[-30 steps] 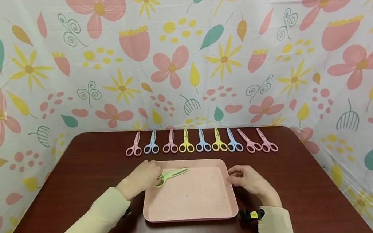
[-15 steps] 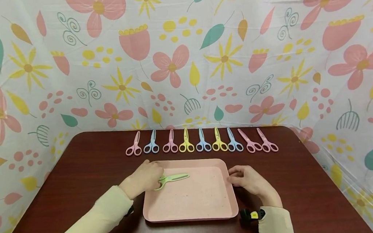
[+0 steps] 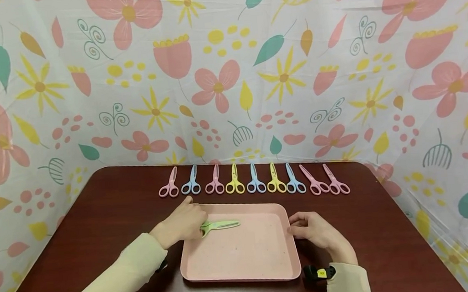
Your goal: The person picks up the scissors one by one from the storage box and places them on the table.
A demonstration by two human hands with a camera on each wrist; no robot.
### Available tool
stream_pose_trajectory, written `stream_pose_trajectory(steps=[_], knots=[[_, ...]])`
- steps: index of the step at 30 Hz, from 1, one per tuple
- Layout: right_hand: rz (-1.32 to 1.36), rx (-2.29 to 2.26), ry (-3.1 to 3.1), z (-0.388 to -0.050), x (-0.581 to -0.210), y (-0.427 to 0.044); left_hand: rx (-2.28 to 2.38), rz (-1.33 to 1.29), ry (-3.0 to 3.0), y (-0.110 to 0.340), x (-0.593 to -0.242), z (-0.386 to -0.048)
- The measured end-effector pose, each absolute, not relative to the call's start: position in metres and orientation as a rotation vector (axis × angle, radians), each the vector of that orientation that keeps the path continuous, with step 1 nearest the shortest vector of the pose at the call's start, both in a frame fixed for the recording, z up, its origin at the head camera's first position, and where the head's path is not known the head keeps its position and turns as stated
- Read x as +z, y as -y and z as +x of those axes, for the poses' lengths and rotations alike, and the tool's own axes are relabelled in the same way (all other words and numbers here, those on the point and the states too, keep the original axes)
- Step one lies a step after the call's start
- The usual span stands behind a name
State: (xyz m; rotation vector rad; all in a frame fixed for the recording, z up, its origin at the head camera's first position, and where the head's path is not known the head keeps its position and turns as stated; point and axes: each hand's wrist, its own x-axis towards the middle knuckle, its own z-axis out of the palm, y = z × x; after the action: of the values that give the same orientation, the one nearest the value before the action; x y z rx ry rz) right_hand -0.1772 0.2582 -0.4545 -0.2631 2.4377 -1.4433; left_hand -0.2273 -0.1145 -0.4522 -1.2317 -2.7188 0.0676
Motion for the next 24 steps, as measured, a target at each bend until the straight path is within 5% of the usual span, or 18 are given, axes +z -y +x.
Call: stream_pose_trajectory(steps=[24], knots=[[-0.244,-1.461,-2.444,-0.178,-0.456,-0.258,-0.144,-1.25,2.644,0.126,-0.423,-0.225]])
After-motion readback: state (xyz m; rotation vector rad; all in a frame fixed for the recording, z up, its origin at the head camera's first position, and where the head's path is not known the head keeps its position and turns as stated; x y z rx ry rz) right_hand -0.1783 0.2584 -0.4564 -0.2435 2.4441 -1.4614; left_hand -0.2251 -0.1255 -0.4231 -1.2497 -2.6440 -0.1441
